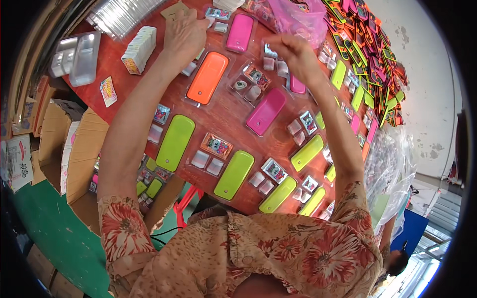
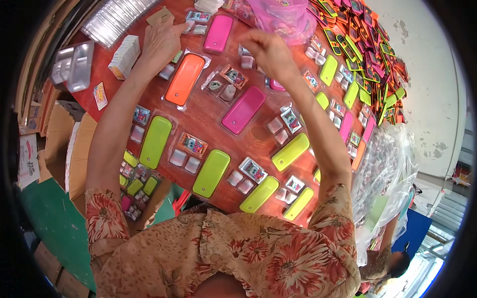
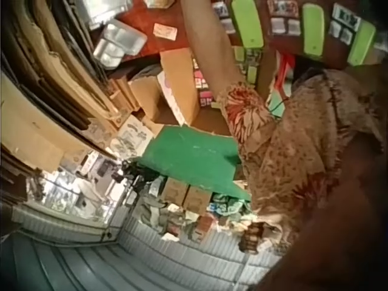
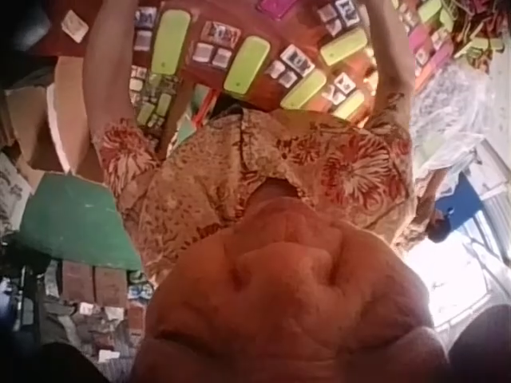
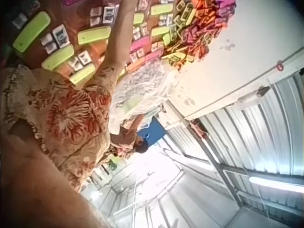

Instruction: Packaging small items into colorful plastic cases and organizing them into a cardboard box.

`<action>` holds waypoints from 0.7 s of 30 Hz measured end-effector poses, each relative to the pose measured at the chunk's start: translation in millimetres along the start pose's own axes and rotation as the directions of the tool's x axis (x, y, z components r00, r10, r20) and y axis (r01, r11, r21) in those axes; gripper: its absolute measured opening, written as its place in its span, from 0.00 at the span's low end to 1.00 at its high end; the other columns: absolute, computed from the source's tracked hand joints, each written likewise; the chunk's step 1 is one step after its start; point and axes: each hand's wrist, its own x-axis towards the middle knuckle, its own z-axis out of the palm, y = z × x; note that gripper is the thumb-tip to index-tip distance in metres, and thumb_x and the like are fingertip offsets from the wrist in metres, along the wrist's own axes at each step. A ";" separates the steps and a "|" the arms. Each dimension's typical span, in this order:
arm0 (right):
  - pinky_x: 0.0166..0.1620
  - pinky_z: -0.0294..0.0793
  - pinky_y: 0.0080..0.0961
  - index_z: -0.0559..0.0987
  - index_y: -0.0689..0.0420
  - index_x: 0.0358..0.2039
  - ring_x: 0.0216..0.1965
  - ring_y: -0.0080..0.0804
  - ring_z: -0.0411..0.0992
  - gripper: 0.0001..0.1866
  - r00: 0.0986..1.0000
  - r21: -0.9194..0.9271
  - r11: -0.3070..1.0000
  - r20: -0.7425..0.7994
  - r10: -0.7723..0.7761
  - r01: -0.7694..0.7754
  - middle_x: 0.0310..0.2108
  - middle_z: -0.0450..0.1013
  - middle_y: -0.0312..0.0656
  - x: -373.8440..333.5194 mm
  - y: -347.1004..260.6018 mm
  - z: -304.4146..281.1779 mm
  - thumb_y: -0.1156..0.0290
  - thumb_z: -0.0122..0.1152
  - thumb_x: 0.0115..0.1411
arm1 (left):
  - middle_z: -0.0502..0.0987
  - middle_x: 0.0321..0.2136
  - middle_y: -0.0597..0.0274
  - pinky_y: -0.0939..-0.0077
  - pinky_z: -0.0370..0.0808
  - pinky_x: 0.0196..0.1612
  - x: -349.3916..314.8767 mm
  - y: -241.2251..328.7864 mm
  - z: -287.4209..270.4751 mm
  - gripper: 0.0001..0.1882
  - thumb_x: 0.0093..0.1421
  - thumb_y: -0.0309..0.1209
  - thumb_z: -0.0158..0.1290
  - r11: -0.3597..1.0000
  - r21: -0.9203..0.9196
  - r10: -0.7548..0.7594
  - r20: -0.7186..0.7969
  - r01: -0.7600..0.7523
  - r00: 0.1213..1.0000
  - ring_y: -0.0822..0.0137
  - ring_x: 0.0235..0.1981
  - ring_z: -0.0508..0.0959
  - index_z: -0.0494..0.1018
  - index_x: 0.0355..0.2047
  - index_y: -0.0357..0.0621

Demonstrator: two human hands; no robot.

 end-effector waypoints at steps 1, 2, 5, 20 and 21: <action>0.30 0.68 0.22 0.74 0.59 0.31 0.27 0.25 0.70 0.08 0.999 -0.015 1.000 0.035 -0.007 0.008 0.25 0.71 0.44 -17.3 -11.2 2.6 0.71 0.52 0.51 | 0.69 0.29 0.56 0.61 0.64 0.35 -1.1 -1.1 -0.9 0.10 0.48 0.28 0.41 1.000 0.029 0.003 0.015 -0.003 1.000 0.57 0.36 0.68 0.73 0.28 0.48; 0.30 0.68 0.23 0.74 0.59 0.30 0.26 0.28 0.70 0.08 0.997 -0.029 0.999 0.070 -0.016 0.018 0.25 0.71 0.45 -31.5 -21.3 4.8 0.71 0.53 0.50 | 0.69 0.29 0.56 0.61 0.64 0.35 -2.7 -2.6 -1.0 0.10 0.48 0.28 0.41 0.998 0.059 0.005 0.029 -0.007 1.000 0.57 0.36 0.68 0.73 0.28 0.48; 0.30 0.69 0.30 0.73 0.58 0.30 0.28 0.40 0.68 0.09 0.974 -0.333 0.922 0.169 -0.147 0.197 0.26 0.67 0.44 -53.2 -33.6 19.8 0.70 0.54 0.47 | 0.69 0.30 0.56 0.61 0.63 0.36 0.3 -1.1 3.4 0.11 0.48 0.28 0.42 0.999 0.042 0.013 0.047 -0.015 0.999 0.57 0.37 0.67 0.73 0.29 0.48; 0.34 0.65 0.30 0.69 0.61 0.29 0.30 0.39 0.65 0.09 0.925 -0.431 0.836 0.313 -0.215 0.340 0.25 0.65 0.43 -77.4 -60.9 38.9 0.74 0.49 0.44 | 0.68 0.25 0.59 0.63 0.63 0.33 -42.2 30.3 -27.8 0.12 0.46 0.26 0.45 0.964 -0.249 0.053 -0.160 -0.092 0.986 0.58 0.31 0.67 0.72 0.33 0.48; 0.33 0.66 0.29 0.68 0.60 0.25 0.30 0.38 0.65 0.06 0.910 -0.499 0.762 0.261 -0.321 0.412 0.24 0.64 0.42 -79.1 -63.7 41.9 0.74 0.48 0.43 | 0.67 0.24 0.59 0.64 0.64 0.33 -47.6 34.8 -31.3 0.12 0.45 0.26 0.45 0.950 -0.280 0.103 -0.134 -0.138 0.986 0.59 0.31 0.67 0.72 0.32 0.48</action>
